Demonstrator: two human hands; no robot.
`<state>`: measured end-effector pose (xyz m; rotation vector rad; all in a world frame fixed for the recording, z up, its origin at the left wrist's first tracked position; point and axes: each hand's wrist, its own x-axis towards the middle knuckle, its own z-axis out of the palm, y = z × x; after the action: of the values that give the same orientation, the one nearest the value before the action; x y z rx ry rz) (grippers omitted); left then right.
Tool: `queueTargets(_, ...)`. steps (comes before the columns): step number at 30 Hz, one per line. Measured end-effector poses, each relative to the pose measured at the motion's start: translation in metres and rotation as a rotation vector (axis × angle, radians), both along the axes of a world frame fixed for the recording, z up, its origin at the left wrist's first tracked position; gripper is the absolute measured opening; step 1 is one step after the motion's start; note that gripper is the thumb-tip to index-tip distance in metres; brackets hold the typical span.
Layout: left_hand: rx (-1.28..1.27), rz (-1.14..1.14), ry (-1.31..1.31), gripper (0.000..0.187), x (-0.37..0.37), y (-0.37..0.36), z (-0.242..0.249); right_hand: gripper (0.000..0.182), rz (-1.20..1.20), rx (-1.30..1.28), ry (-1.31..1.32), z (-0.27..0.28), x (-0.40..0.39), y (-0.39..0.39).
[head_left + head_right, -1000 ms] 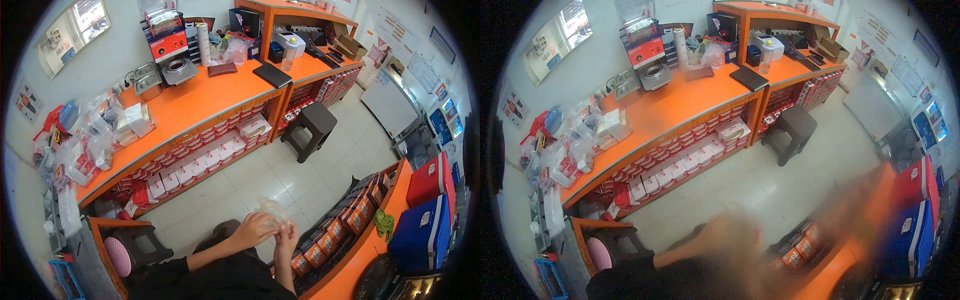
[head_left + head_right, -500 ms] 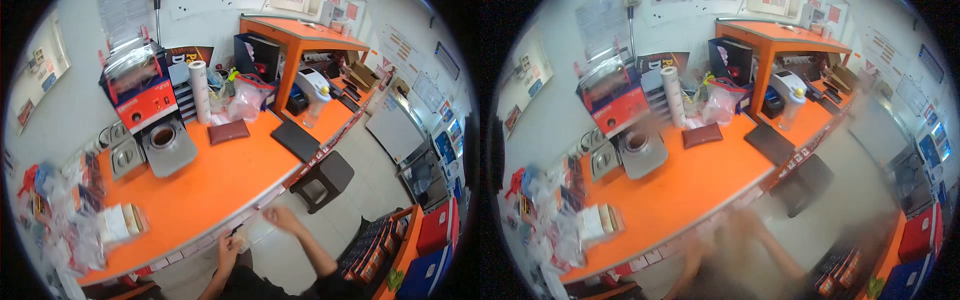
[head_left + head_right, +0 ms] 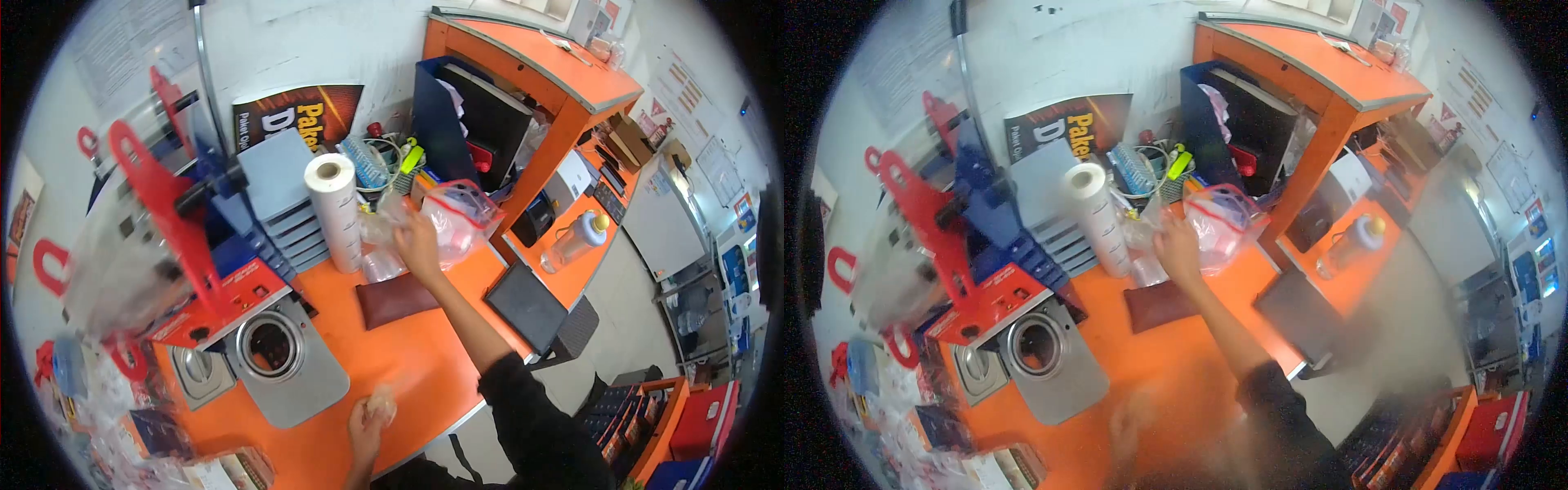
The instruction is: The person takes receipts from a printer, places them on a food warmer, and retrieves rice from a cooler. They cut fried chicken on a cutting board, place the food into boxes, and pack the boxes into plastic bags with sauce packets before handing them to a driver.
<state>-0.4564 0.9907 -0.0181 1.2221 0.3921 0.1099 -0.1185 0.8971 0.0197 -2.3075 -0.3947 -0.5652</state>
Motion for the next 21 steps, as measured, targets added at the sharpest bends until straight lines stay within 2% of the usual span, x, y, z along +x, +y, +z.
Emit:
queueTargets(1, -0.019, 0.022, -0.025, 0.016, 0.018, -0.003, 0.002, 0.016, -0.072, 0.208, 0.153, 0.012, -0.018, -0.017)
queueTargets(3, -0.228, 0.022, 0.008, 0.015, 0.060, 0.001, -0.004, 0.018, -0.094, 0.635, 0.427, 0.020, -0.051, -0.059)
queueTargets(4, -0.125, 0.015, -0.042, 0.016, 0.077, -0.005, 0.013, 0.018, -0.133, 0.630, 0.424, 0.024, -0.068, -0.079)
queueTargets(5, -0.025, 0.006, -0.097, 0.017, 0.092, -0.011, 0.027, 0.020, -0.146, 0.744, 0.500, 0.028, -0.085, -0.098)
queueTargets(6, -0.039, -0.030, -0.089, 0.017, 0.103, -0.016, 0.026, 0.023, -0.158, 0.862, 0.570, 0.031, -0.101, -0.112)
queueTargets(7, 0.011, -0.011, -0.148, 0.022, 0.114, -0.020, 0.020, 0.023, -0.195, 0.860, 0.558, 0.034, -0.115, -0.123)
queueTargets(9, 0.053, -0.012, -0.203, 0.028, 0.123, -0.034, 0.027, 0.034, -0.052, 1.316, 0.557, 0.041, -0.142, -0.136)
queueTargets(10, 0.486, 0.045, -0.293, 0.033, 0.124, -0.038, 0.043, 0.034, -0.071, 1.319, 0.543, 0.049, -0.154, -0.138)
queueTargets(11, 0.922, 0.108, -0.383, 0.038, 0.120, -0.042, 0.056, 0.038, -0.036, 1.501, 0.564, 0.060, -0.166, -0.138)
queueTargets(12, 0.919, 0.093, -0.389, 0.038, 0.113, -0.045, 0.062, 0.042, 0.005, 1.684, 0.583, 0.065, -0.178, -0.138)
queueTargets(13, 1.081, 0.025, -0.493, 0.038, 0.108, -0.047, 0.068, 0.053, -0.028, 1.643, 0.564, 0.066, -0.187, -0.139)
queueTargets(14, 1.245, -0.041, -0.600, 0.039, 0.102, -0.049, 0.075, 0.053, -0.029, 1.649, 0.552, 0.070, -0.197, -0.141)
queueTargets(16, 1.201, -0.129, -0.634, 0.033, 0.087, -0.062, 0.110, 0.053, 0.330, 1.951, 0.505, 0.085, -0.221, -0.142)
queueTargets(17, 1.154, -0.210, -0.656, 0.028, 0.081, -0.073, 0.124, 0.053, 0.334, 1.956, 0.500, 0.090, -0.231, -0.142)
queueTargets(19, 1.147, -0.216, -0.645, 0.028, 0.073, -0.099, 0.141, 0.059, 0.588, 2.030, 0.340, 0.097, -0.256, -0.138)
queueTargets(21, 1.138, -0.215, -0.638, 0.029, 0.060, -0.120, 0.151, 0.064, 0.551, 2.040, 0.328, 0.095, -0.285, -0.139)
